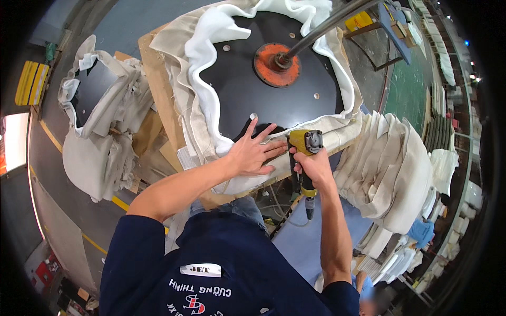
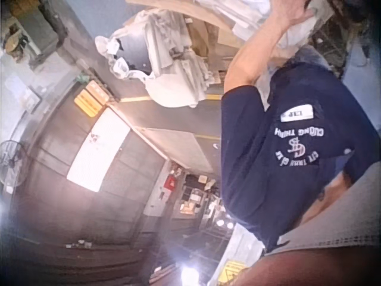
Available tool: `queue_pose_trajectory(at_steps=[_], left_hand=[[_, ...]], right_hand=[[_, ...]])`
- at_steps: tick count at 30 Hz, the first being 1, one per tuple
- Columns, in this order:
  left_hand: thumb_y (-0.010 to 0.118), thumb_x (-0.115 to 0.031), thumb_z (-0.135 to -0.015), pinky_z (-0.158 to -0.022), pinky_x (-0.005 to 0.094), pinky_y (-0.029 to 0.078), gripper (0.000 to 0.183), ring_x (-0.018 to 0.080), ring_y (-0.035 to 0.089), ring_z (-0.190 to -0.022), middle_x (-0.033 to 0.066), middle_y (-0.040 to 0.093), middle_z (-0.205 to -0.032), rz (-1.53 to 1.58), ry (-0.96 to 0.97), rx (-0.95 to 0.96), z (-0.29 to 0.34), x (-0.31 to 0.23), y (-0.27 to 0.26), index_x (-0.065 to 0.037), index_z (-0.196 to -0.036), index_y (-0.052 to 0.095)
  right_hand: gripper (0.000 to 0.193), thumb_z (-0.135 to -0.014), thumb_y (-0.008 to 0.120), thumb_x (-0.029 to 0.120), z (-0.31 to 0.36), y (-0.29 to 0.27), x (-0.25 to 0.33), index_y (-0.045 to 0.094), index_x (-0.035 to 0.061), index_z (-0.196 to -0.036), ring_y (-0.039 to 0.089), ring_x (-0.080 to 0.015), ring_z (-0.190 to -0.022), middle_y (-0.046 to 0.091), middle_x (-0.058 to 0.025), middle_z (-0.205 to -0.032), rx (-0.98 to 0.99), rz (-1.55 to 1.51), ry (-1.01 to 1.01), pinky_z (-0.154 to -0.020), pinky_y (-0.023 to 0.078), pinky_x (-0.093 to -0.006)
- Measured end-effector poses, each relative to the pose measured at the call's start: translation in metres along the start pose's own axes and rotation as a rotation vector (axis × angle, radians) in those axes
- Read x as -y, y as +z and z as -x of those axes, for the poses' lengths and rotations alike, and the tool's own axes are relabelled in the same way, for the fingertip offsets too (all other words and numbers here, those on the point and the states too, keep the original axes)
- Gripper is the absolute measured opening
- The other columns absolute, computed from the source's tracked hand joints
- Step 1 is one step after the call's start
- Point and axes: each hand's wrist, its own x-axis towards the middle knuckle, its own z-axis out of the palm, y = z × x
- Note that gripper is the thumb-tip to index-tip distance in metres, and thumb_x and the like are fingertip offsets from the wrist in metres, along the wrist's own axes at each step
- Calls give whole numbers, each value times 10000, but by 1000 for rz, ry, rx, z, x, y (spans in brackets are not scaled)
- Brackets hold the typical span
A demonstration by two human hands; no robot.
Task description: The person stretches white fabric over a black seat base, trims excess material with a utility knife, and secures the fabric using a staple gun. The person repeatedly adjusts and pulls the fabric to ensure a tight fit around the edges.
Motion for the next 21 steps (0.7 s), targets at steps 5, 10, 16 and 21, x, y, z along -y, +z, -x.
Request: queue_pose_trajectory(at_steps=[5, 10, 16, 21], left_hand=[[470, -628, -957, -1170, 784, 68, 684, 345, 189, -1570, -84, 449, -1589, 22, -37, -17, -5, 2, 0, -266, -1537, 492], [416, -640, -975, -1185, 770, 18, 690, 324, 114, -1587, -88, 418, -1601, 39, -28, 9, -5, -1, 1, -258, -1548, 472], [486, -612, -946, -1188, 766, 43, 657, 321, 129, -1584, -48, 455, -1578, 56, -52, -16, -6, 3, 2, -222, -1468, 571], [457, -604, -957, -1195, 757, 32, 636, 324, 114, -1587, -38, 474, -1555, 42, -38, -16, -5, 2, -1, -213, -1442, 586]], right_hand=[[182, -854, 665, 52, -11, 3, 9, 703, -47, -1003, 601, -123, -527, 682, -54, -771, 9, 158, 53, -481, 478, -292], [166, -860, 663, 57, 4, 14, 6, 699, -45, -986, 613, -127, -536, 680, -73, -751, -7, 130, -14, -487, 485, -285], [159, -857, 655, 45, 2, 20, 4, 696, -51, -978, 611, -131, -529, 666, -71, -705, -7, 190, -29, -486, 491, -288], [153, -850, 654, 59, -1, 22, 7, 688, -59, -942, 597, -139, -508, 648, -68, -670, 27, 185, 12, -483, 481, -303]])
